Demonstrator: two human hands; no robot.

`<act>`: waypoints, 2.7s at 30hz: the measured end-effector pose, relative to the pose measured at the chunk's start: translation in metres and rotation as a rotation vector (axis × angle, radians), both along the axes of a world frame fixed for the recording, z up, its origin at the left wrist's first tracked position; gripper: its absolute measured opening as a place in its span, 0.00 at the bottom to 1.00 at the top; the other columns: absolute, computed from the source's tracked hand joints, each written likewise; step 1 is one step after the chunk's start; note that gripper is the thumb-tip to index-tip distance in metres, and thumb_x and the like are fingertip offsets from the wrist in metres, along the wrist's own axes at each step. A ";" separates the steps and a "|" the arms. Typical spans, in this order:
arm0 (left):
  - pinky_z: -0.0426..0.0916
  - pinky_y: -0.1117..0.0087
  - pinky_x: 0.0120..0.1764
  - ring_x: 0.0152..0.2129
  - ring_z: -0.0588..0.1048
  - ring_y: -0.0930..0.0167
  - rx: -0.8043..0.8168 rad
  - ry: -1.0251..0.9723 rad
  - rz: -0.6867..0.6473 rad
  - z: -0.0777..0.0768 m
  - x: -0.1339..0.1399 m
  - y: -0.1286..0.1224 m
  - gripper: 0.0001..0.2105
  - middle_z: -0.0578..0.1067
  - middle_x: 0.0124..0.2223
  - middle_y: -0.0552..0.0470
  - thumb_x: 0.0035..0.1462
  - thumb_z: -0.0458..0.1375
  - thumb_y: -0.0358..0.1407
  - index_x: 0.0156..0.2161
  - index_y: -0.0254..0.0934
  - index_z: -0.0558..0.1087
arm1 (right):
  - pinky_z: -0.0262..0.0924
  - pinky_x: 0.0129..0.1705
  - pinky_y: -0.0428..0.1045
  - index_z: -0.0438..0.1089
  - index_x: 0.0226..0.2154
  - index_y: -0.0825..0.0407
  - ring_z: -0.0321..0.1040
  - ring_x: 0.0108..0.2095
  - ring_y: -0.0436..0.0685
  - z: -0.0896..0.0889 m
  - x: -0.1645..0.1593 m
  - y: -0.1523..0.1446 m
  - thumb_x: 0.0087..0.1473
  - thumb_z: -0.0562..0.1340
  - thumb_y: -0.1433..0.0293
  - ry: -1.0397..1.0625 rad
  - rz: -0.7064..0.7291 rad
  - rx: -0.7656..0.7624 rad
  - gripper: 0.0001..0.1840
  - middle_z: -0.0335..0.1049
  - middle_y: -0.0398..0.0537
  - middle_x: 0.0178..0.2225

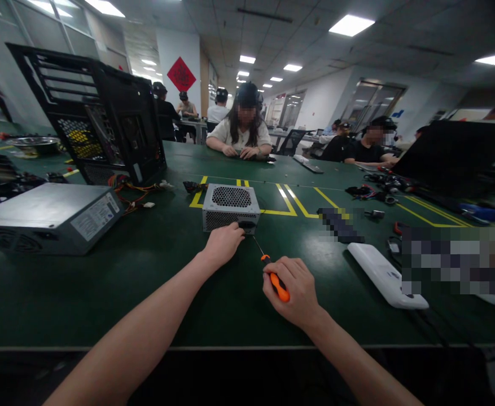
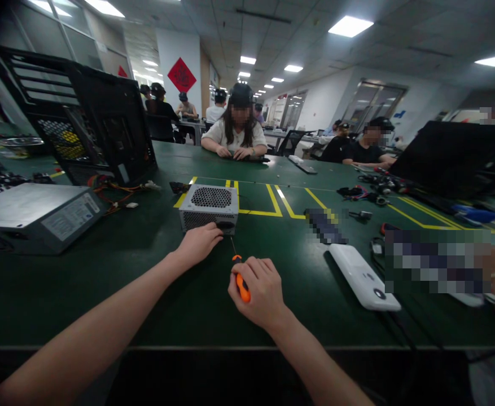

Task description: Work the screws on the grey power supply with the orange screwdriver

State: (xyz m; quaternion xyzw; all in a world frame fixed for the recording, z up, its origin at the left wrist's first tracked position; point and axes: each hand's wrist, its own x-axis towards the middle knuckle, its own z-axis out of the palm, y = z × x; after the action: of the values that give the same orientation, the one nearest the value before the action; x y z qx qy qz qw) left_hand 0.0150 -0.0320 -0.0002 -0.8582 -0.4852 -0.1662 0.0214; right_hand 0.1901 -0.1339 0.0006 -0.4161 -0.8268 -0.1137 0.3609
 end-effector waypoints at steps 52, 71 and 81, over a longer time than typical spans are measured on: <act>0.55 0.87 0.12 0.15 0.64 0.85 -1.288 -1.764 0.133 0.007 0.018 0.001 0.02 0.70 0.26 0.52 0.48 0.60 0.27 0.28 0.27 0.72 | 0.53 0.34 0.49 0.67 0.30 0.53 0.61 0.27 0.50 0.000 -0.001 -0.002 0.46 0.58 0.74 -0.080 0.026 0.191 0.05 0.64 0.44 0.26; 0.62 0.84 0.16 0.22 0.73 0.78 -1.343 -1.437 0.133 0.002 0.006 0.012 0.06 0.75 0.39 0.41 0.52 0.53 0.27 0.36 0.27 0.71 | 0.53 0.35 0.49 0.67 0.32 0.54 0.59 0.30 0.52 -0.002 -0.002 0.007 0.50 0.57 0.73 -0.183 0.052 0.089 0.05 0.63 0.48 0.29; 0.63 0.84 0.17 0.22 0.72 0.79 -1.244 -1.461 0.087 0.000 -0.003 0.017 0.09 0.74 0.43 0.39 0.53 0.50 0.24 0.37 0.27 0.71 | 0.52 0.36 0.50 0.68 0.32 0.54 0.59 0.30 0.52 0.004 -0.013 0.025 0.50 0.56 0.71 -0.233 0.077 0.116 0.07 0.64 0.48 0.28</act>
State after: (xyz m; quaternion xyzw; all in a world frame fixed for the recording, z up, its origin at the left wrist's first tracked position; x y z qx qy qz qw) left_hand 0.0124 -0.0149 -0.0001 -0.3817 -0.4114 -0.3717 -0.7395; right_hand 0.1769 -0.1086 0.0044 -0.3465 -0.8705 -0.1948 0.2902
